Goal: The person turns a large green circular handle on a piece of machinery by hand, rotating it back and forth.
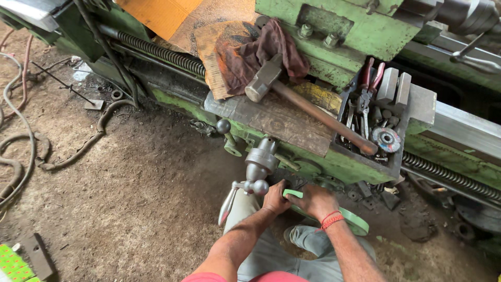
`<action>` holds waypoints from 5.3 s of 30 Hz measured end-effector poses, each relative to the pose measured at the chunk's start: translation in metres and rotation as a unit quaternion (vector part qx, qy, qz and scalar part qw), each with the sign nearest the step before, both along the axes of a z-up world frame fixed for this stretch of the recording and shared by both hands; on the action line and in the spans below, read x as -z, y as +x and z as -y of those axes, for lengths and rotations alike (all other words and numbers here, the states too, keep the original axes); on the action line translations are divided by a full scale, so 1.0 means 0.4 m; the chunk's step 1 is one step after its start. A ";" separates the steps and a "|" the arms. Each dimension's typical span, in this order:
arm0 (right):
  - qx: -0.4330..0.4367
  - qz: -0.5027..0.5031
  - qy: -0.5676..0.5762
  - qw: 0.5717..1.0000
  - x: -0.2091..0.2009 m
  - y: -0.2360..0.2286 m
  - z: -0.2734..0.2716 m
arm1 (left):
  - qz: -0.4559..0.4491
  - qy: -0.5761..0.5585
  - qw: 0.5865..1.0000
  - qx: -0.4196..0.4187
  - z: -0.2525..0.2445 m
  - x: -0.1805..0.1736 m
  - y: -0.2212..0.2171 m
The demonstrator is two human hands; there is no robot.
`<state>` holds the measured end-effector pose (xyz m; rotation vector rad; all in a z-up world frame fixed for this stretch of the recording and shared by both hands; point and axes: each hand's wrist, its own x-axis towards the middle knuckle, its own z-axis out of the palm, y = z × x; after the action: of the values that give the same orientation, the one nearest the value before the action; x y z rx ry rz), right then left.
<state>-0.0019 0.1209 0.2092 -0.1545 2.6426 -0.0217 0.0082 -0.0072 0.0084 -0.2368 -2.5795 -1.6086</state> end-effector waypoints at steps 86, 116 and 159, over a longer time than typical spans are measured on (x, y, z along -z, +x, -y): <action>0.022 -0.039 -0.216 0.975 -0.054 0.084 -0.296 | 0.057 -0.310 0.940 0.128 -0.047 -0.148 -0.042; 0.097 -0.051 -0.260 0.960 -0.102 0.139 -0.309 | 0.149 -0.247 0.950 0.117 -0.024 -0.235 -0.037; 0.092 -0.049 -0.291 0.951 -0.081 0.135 -0.291 | 0.142 -0.231 0.954 0.129 -0.009 -0.203 -0.035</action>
<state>0.0523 0.2373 0.2417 -0.1044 2.6597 -0.8792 -0.0057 -0.0036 0.0898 -0.4190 -3.2481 -1.1382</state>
